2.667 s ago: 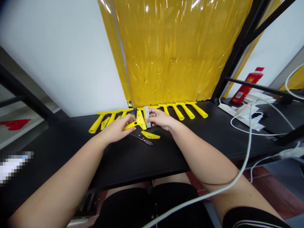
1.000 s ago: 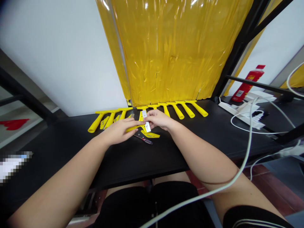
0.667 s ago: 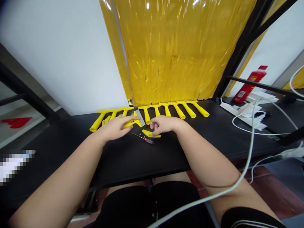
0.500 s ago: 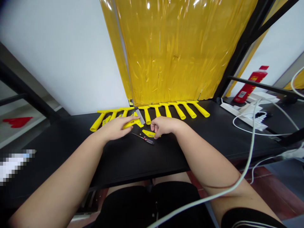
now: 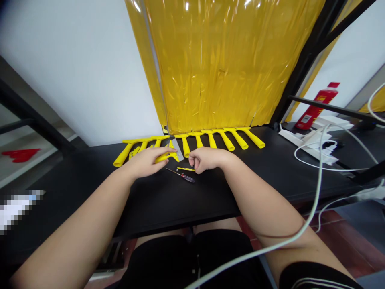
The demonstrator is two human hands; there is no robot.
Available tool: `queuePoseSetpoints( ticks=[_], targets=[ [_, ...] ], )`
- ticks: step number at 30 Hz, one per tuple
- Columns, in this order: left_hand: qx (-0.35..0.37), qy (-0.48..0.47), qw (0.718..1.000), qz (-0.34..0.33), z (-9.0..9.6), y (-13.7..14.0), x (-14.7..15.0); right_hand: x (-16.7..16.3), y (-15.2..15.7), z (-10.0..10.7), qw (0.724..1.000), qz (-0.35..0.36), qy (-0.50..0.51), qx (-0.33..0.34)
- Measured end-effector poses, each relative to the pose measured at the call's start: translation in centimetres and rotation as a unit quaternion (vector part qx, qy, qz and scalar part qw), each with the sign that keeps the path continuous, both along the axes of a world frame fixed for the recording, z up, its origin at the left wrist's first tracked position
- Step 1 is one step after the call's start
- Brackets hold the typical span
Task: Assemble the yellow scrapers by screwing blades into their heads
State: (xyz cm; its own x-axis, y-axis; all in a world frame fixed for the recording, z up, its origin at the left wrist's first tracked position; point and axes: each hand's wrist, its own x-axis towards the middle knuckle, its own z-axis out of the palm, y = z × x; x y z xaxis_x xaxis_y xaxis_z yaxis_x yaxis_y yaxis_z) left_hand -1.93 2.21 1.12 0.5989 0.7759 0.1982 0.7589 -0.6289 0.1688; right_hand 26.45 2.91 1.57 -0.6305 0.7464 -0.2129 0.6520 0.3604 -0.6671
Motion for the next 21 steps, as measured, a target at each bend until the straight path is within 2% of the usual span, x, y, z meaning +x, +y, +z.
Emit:
queuePoseSetpoints(
  ticks=[6, 10, 12, 14, 17, 21],
  targets=[
    [0.0, -0.002, 1.0, -0.003, 0.1, 0.0, 0.0, -0.2, 0.0, 0.1, 1.0, -0.003, 0.021, 0.007],
    [-0.001, 0.001, 1.0, 0.001, 0.2, -0.1, 0.0, 0.3, 0.4, 0.4, 0.994, 0.005, 0.069, 0.089],
    [-0.002, -0.001, 1.0, 0.001, 0.2, -0.1, 0.0, 0.6, 0.6, 0.6, 0.986, -0.014, 0.115, 0.121],
    [-0.003, 0.0, 1.0, -0.002, 0.3, -0.3, 0.1, 0.7, 0.8, 0.8, 0.976, -0.049, 0.185, 0.101],
    [-0.008, 0.004, 1.0, -0.006, 0.2, -0.4, 0.2, 0.6, 1.1, 0.6, 0.953, -0.092, 0.285, 0.035],
    [-0.015, 0.004, 1.0, -0.013, 0.0, -0.5, 0.3, 0.1, 1.3, 0.2, 0.917, -0.148, 0.37, 0.011]
  ],
)
